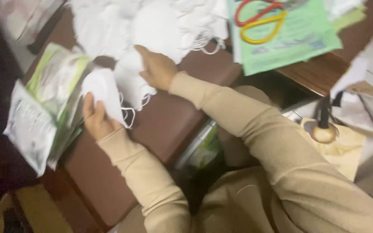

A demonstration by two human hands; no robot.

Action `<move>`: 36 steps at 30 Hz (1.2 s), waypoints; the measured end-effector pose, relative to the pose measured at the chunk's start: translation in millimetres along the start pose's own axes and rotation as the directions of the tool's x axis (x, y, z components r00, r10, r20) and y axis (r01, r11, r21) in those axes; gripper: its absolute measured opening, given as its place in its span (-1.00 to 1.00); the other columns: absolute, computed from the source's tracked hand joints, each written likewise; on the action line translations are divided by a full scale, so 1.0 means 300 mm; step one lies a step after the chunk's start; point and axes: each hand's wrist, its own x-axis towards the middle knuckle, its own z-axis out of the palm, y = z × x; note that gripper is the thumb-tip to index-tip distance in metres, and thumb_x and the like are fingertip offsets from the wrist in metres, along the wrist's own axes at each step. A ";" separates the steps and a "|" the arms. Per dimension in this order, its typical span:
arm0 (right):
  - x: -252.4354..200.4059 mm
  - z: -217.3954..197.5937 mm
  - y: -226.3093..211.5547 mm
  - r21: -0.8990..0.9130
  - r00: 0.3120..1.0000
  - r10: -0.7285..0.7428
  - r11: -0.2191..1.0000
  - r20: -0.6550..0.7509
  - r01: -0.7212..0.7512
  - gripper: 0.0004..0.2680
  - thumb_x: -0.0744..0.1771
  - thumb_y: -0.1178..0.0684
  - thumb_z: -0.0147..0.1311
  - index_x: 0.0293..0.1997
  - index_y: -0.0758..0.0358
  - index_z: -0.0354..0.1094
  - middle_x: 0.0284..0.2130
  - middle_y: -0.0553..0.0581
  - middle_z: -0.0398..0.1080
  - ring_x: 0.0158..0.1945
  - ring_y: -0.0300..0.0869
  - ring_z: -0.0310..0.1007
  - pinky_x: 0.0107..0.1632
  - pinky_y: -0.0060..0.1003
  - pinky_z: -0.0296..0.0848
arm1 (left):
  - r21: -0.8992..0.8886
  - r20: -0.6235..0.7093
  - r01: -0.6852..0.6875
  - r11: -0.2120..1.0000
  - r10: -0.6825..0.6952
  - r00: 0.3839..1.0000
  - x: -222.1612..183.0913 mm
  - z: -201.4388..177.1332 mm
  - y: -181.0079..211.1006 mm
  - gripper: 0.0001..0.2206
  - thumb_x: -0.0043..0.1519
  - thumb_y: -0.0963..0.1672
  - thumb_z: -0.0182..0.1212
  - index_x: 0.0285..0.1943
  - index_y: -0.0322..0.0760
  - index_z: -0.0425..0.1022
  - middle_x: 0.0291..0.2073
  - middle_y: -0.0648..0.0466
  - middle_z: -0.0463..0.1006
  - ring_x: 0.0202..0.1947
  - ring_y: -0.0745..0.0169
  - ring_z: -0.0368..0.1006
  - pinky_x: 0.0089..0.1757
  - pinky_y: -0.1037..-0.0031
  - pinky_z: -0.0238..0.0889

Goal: Sorting and stacking white face masks from a large pile for packaging

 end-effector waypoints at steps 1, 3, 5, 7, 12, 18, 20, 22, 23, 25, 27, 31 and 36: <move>0.016 0.000 0.016 0.092 0.996 -0.060 0.994 -0.064 0.065 -0.43 0.30 -0.02 0.17 0.47 0.05 -0.08 -0.28 0.02 0.52 -0.21 0.03 0.55 -0.21 -0.01 0.43 | -0.057 -0.079 -0.010 0.998 0.006 0.997 0.010 -0.011 -0.005 -0.61 0.15 -0.31 0.32 0.18 -0.40 0.46 0.22 -0.48 0.44 0.11 -0.49 0.50 -0.03 -0.36 0.55; 0.030 -0.043 0.042 0.167 0.988 -0.064 0.982 -0.143 0.088 -0.44 0.30 0.02 0.19 0.46 0.04 -0.04 -0.32 -0.04 0.48 -0.24 -0.07 0.53 -0.17 -0.11 0.44 | -0.012 -0.065 -0.019 1.000 0.018 0.998 0.012 -0.019 -0.009 -0.64 0.14 -0.31 0.35 0.14 -0.38 0.51 0.22 -0.39 0.47 0.15 -0.35 0.50 0.07 -0.19 0.52; 0.042 -0.076 0.065 0.242 0.974 -0.068 0.963 -0.215 0.121 -0.46 0.31 0.07 0.21 0.45 0.03 -0.01 -0.36 -0.11 0.44 -0.27 -0.17 0.51 -0.14 -0.20 0.46 | 0.037 -0.057 -0.033 0.999 0.035 0.998 0.009 -0.004 -0.002 -0.67 0.13 -0.30 0.38 0.10 -0.37 0.56 0.21 -0.30 0.50 0.20 -0.20 0.49 0.17 -0.03 0.49; 0.053 -0.108 0.086 0.423 0.940 -0.047 0.884 -0.339 0.197 -0.42 0.32 0.08 0.30 0.49 -0.07 -0.02 -0.38 -0.19 0.44 -0.26 -0.32 0.49 0.03 -0.36 0.49 | 0.174 -0.200 0.019 0.985 0.016 0.980 0.003 0.040 0.008 -0.66 0.06 -0.31 0.33 0.05 -0.42 0.58 0.09 -0.17 0.59 0.09 -0.02 0.57 0.11 0.21 0.55; 0.060 -0.223 0.078 0.359 0.975 0.126 0.932 -0.184 -0.053 -0.43 0.29 0.05 0.22 0.46 0.04 -0.02 -0.39 -0.17 0.51 -0.32 -0.25 0.49 -0.10 -0.27 0.50 | 0.116 -0.241 0.003 0.993 0.025 0.970 -0.004 0.062 0.013 -0.69 0.04 -0.28 0.37 0.00 -0.44 0.63 0.04 -0.22 0.64 0.04 -0.03 0.61 0.10 0.27 0.56; 0.071 -0.268 0.107 -0.164 0.975 0.216 0.961 -0.050 -0.222 -0.38 0.33 -0.20 0.19 0.48 0.14 -0.15 0.05 0.20 0.41 0.05 0.14 0.47 -0.05 0.12 0.47 | 0.041 -0.292 0.037 0.998 -0.023 0.956 -0.037 0.149 0.052 -0.70 0.04 -0.25 0.40 -0.03 -0.50 0.62 0.00 -0.24 0.65 0.01 -0.05 0.61 0.06 0.21 0.58; 0.081 -0.251 0.137 -0.171 0.979 0.181 0.966 -0.095 -0.195 -0.42 0.33 -0.27 0.18 0.42 0.17 0.02 0.21 0.19 0.32 0.15 0.15 0.42 0.02 0.15 0.44 | 0.023 -0.318 0.053 0.998 -0.043 0.947 -0.040 0.167 0.053 -0.69 0.04 -0.25 0.41 -0.04 -0.54 0.60 -0.03 -0.25 0.65 -0.01 -0.07 0.62 0.04 0.20 0.60; 0.092 -0.231 0.149 -0.037 0.960 0.100 0.993 -0.260 -0.113 -0.84 0.30 -0.05 0.19 -0.10 0.07 0.43 -0.25 0.08 0.42 -0.24 0.02 0.49 -0.33 0.01 0.42 | 0.056 -0.316 -0.013 0.998 0.030 0.948 -0.020 0.130 0.031 -0.72 0.03 -0.24 0.44 -0.08 -0.53 0.63 -0.11 -0.22 0.69 -0.08 -0.03 0.64 -0.01 0.25 0.62; 0.094 -0.227 0.174 -0.035 0.963 0.093 0.994 -0.253 -0.105 -0.84 0.30 -0.05 0.19 -0.10 0.07 0.43 -0.25 0.08 0.42 -0.24 0.02 0.49 -0.33 0.01 0.42 | 0.058 -0.323 -0.020 0.998 0.038 0.946 -0.025 0.153 0.027 -0.72 0.03 -0.24 0.44 -0.08 -0.53 0.63 -0.11 -0.22 0.69 -0.08 -0.03 0.64 -0.01 0.25 0.62; 0.114 -0.203 0.203 0.000 0.897 -0.109 0.993 -0.429 0.121 -0.95 0.30 -0.02 0.17 -0.29 0.02 0.48 -0.34 0.09 0.35 -0.30 0.07 0.47 -0.25 -0.02 0.37 | 0.057 -0.282 -0.021 0.998 0.036 0.959 -0.038 0.183 0.032 -0.75 0.11 -0.24 0.37 -0.08 -0.60 0.60 -0.13 -0.28 0.66 -0.12 -0.02 0.61 0.00 0.22 0.57; 0.113 -0.234 0.174 0.070 0.857 -0.170 0.970 -0.486 0.232 -0.98 0.31 0.04 0.16 -0.30 0.03 0.43 -0.39 0.00 0.41 -0.32 -0.08 0.49 -0.21 -0.18 0.39 | 0.044 -0.314 -0.017 0.999 0.030 0.949 -0.021 0.172 0.012 -0.71 0.09 -0.23 0.40 -0.05 -0.60 0.59 -0.13 -0.30 0.66 -0.15 -0.06 0.62 -0.06 0.16 0.59; 0.100 -0.265 0.148 0.701 0.945 0.189 0.711 -0.268 0.057 -0.95 0.35 0.09 0.12 -0.17 0.02 0.36 -0.67 0.03 0.34 -0.71 -0.28 0.36 -0.71 -0.38 0.22 | 0.037 -0.376 -0.038 0.999 0.049 0.925 0.016 0.100 -0.048 -0.73 0.07 -0.23 0.44 -0.08 -0.56 0.62 -0.13 -0.27 0.67 -0.16 -0.01 0.63 -0.06 0.19 0.59; 0.014 -0.345 0.033 0.954 0.996 0.083 0.299 -0.017 -0.008 -0.87 0.37 0.03 0.20 -0.11 0.17 0.34 -0.69 0.07 0.24 -0.69 -0.30 0.13 -0.64 -0.46 0.07 | 0.108 -0.361 -0.025 0.994 0.062 0.930 -0.006 0.128 -0.062 -0.81 0.11 -0.20 0.43 -0.17 -0.47 0.68 -0.22 -0.10 0.67 -0.22 0.08 0.58 -0.16 0.22 0.57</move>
